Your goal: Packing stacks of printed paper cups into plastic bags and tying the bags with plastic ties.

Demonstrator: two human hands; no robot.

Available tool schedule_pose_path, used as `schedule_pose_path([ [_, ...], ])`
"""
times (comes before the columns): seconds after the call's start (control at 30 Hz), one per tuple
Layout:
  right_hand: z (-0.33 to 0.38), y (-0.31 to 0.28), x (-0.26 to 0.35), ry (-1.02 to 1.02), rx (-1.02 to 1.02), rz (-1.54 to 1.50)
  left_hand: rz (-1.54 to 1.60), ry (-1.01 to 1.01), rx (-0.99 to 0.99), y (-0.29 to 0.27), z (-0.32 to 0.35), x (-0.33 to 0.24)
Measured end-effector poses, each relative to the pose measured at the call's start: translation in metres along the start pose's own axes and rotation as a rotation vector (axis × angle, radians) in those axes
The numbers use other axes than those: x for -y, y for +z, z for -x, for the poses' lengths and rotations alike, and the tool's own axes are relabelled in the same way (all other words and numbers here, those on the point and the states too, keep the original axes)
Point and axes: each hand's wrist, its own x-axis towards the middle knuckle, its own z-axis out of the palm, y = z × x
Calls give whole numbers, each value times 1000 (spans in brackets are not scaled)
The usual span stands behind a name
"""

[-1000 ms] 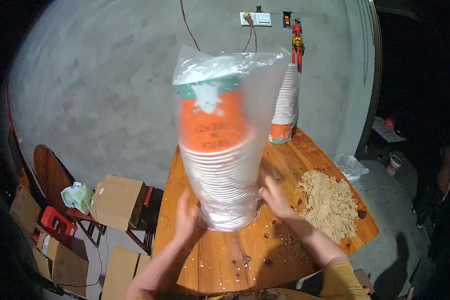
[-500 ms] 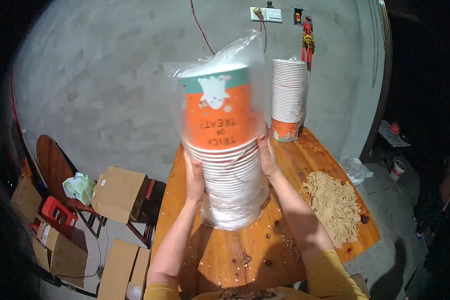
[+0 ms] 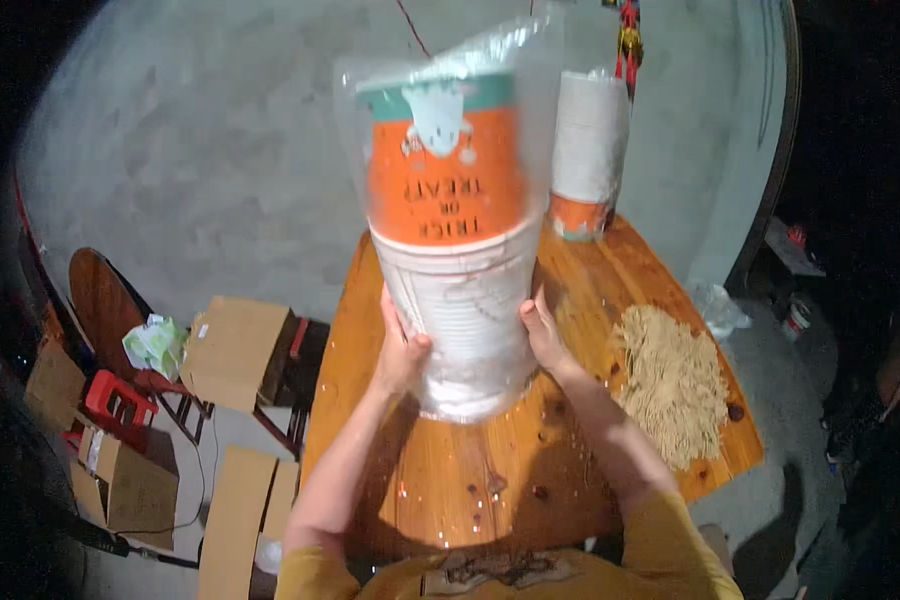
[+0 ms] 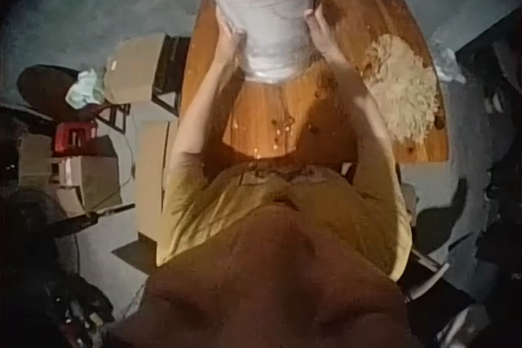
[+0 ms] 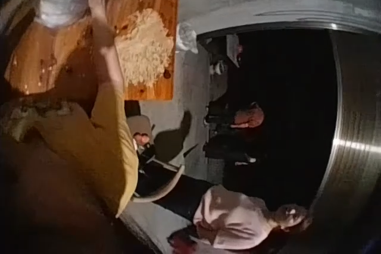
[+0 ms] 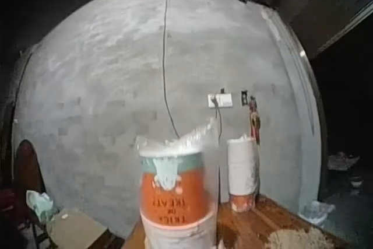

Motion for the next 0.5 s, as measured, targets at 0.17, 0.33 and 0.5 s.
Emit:
schedule_pose_path([
  [0.17,47,-14,5,271,276,12,-39,-134,164,-16,10,16],
  [0.33,24,-11,10,217,210,55,-67,-77,155,-15,-7,28],
  [0.5,7,-12,62,170,38,125,-101,-257,10,2,-18,-4],
])
